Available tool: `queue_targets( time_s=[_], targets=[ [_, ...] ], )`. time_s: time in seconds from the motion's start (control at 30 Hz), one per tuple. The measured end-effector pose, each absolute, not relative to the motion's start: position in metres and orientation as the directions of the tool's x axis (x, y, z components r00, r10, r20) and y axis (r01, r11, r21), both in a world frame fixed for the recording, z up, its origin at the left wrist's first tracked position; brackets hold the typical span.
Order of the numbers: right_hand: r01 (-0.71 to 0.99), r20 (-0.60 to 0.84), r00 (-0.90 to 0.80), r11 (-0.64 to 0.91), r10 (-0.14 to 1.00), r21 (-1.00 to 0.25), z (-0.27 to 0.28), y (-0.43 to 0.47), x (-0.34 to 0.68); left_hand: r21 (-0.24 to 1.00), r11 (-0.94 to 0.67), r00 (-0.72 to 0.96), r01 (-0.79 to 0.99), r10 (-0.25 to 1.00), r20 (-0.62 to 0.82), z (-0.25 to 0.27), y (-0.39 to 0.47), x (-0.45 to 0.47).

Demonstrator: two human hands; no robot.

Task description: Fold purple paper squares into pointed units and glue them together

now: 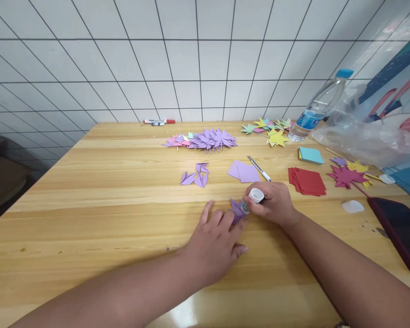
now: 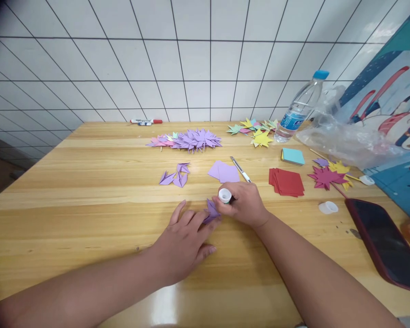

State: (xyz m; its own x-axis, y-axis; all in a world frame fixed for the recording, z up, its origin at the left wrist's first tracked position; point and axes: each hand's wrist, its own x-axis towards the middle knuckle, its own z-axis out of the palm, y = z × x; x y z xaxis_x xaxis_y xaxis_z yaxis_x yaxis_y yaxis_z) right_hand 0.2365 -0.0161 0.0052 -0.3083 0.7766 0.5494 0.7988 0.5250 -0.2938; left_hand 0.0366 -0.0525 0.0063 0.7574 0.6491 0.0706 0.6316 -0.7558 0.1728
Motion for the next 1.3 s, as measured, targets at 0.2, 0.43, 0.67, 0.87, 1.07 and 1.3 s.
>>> queue_targets(
  time_s=[0.2, 0.43, 0.67, 0.87, 1.07, 1.3],
  targets=[
    [0.813, 0.536, -0.312, 0.512, 0.785, -0.277, 0.007, -0.016, 0.23, 0.246, -0.749, 0.763, 0.616, 0.644, 0.049, 0.011, -0.046, 0.037],
    [0.822, 0.533, -0.302, 0.499, 0.79, -0.274, 0.006, -0.013, 0.228, 0.258, -0.754, 0.77, 0.604, 0.635, 0.052, 0.011, -0.044, 0.038],
    [0.832, 0.59, -0.237, 0.474, 0.772, -0.287, 0.004, -0.011, 0.227, 0.252, -0.765, 0.778, 0.592, 0.624, 0.069, 0.007, -0.043, 0.036],
    [0.826, 0.653, -0.077, 0.416, 0.753, -0.382, 0.011, -0.018, 0.239, 0.298, -0.756, 0.773, 0.582, 0.629, 0.086, 0.008, -0.039, 0.033],
    [0.784, 0.593, -0.209, 0.495, 0.777, -0.373, 0.013, -0.02, 0.239, 0.262, -0.77, 0.786, 0.582, 0.615, 0.061, 0.008, -0.039, 0.034],
    [0.782, 0.521, -0.326, 0.534, 0.789, -0.32, 0.008, -0.017, 0.234, 0.21, -0.773, 0.781, 0.598, 0.621, 0.061, 0.006, -0.043, 0.034]
  ],
)
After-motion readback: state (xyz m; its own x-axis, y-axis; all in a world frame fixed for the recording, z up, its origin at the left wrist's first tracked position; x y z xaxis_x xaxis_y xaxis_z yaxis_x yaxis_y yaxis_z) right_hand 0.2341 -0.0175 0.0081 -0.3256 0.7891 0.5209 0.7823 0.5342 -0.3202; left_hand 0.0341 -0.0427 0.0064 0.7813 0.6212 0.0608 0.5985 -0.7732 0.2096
